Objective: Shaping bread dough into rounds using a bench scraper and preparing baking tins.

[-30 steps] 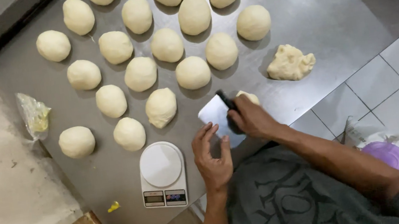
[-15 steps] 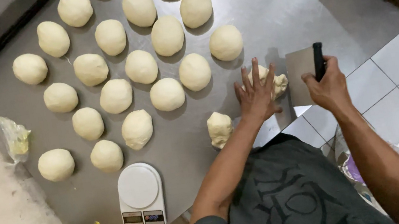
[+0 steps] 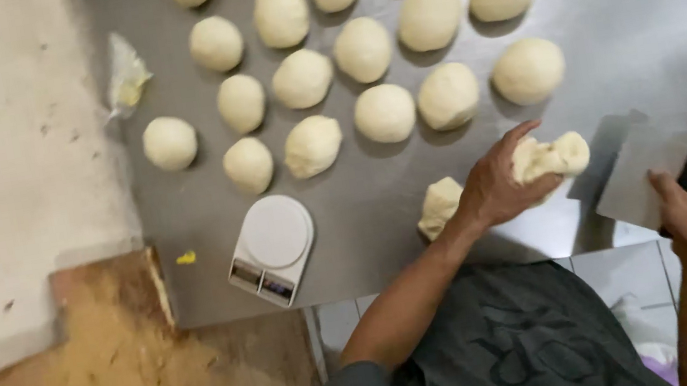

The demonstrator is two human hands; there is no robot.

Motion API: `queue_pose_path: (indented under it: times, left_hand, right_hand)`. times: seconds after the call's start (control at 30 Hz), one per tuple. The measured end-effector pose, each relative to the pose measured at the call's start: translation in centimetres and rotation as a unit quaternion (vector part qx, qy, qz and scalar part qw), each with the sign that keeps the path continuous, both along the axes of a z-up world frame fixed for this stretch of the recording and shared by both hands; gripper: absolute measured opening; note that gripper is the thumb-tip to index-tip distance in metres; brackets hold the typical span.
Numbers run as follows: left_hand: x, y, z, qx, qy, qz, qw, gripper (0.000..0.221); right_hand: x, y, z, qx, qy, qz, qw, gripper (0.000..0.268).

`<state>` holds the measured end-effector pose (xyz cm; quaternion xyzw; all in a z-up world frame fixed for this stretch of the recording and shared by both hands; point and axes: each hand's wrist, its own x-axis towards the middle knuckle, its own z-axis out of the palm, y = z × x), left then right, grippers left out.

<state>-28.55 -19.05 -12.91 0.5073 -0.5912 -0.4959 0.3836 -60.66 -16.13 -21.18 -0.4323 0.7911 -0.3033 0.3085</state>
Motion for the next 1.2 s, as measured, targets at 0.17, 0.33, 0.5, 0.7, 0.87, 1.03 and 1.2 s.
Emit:
queue_pose_path:
  times: [0.17,0.33,0.5,0.7,0.87,1.03,1.2]
  left_hand:
    - [12.5,7.3,4.0,-0.088,-0.106,0.142,0.98,0.074]
    - [24.1,13.0,5.9,-0.123,-0.321,0.255,0.904,0.068]
    - [29.6,14.9,2.3,0.01,-0.407,0.267,0.873,0.071]
    - [25.0,14.3,4.6,-0.144,-0.532,0.299,0.779,0.093]
    - [13.7,13.1,-5.0,-0.042,-0.296,0.15,0.942,0.069]
    - [8.5,11.5,-10.4,-0.095,-0.273,0.154,0.945,0.064]
    - [10.3,13.1,-13.3,-0.092,-0.219,0.138,0.961,0.048]
  right_hand:
    - [-0.1,-0.8,-4.8,-0.035,0.039,0.128,0.99,0.048]
    - [2.5,-2.0,-5.9,-0.071,0.015,0.179,0.981,0.048]
    - [10.2,-1.8,0.9,-0.013,0.09,0.178,0.98,0.045]
    - [12.6,-0.6,1.9,0.002,0.003,0.151,0.989,0.049]
    - [13.9,0.9,1.9,-0.046,0.035,0.19,0.98,0.047]
    - [17.1,2.6,5.9,0.038,0.017,0.165,0.985,0.048]
    - [16.5,3.4,4.1,-0.063,-0.116,0.267,0.955,0.05]
